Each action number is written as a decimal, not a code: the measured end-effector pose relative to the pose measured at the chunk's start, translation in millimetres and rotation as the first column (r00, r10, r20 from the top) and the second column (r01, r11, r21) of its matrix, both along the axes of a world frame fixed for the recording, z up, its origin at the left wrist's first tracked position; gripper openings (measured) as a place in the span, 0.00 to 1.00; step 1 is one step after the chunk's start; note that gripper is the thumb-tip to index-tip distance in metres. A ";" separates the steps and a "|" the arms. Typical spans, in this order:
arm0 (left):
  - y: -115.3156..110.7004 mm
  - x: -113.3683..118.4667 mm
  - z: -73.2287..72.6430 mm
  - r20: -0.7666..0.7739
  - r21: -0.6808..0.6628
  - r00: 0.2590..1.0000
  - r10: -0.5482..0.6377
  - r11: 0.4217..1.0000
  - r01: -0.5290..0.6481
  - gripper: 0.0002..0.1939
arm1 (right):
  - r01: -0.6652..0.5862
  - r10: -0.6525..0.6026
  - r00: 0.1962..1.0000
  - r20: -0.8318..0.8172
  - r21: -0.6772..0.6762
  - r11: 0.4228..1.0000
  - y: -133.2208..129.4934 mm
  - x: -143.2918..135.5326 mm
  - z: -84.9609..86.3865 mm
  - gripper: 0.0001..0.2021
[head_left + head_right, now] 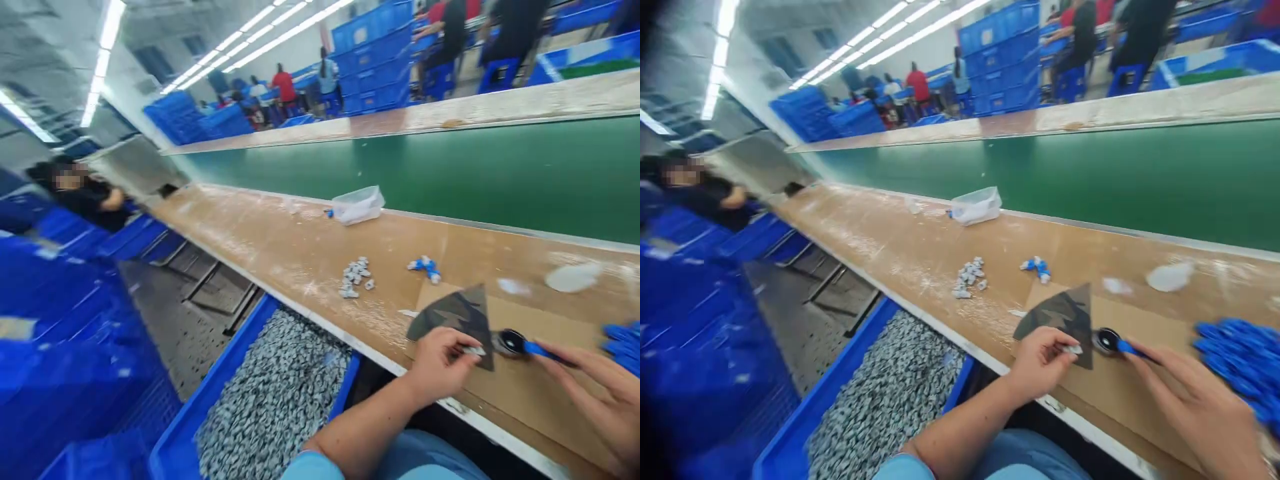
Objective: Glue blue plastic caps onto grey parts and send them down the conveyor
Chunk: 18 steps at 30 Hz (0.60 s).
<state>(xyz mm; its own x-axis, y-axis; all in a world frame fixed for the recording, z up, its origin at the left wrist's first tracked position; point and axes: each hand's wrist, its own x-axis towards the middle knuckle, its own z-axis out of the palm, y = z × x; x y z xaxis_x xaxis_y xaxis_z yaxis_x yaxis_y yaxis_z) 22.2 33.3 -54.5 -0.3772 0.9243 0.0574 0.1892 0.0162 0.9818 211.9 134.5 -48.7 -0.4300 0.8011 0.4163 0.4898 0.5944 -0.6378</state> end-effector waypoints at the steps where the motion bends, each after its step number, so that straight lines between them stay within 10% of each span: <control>1: 1.2 -0.5 -0.8 -0.021 -0.001 1.000 0.006 1.000 -0.006 0.10 | -0.013 0.012 0.998 -0.061 -0.011 1.000 1.9 -3.3 -7.2 0.18; 11: 2.3 3.0 -1.6 -0.056 -0.013 0.998 -0.011 1.000 0.011 0.12 | -0.183 0.166 0.980 -0.112 -0.171 0.968 -53.3 -102.2 -30.4 0.12; 18: 1.7 0.1 2.3 0.093 0.000 0.996 -0.017 1.000 0.017 0.11 | -0.099 0.071 0.990 -0.119 -0.242 0.965 -28.9 -39.6 -11.7 0.14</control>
<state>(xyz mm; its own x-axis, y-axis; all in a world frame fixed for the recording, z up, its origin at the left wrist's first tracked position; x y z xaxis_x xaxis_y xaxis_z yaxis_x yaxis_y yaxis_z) 22.2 35.0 -52.2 -0.3649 0.9308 0.0220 0.0973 0.0146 0.9951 172.3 105.6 -60.3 -0.4644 0.8472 0.2580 0.3643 0.4482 -0.8163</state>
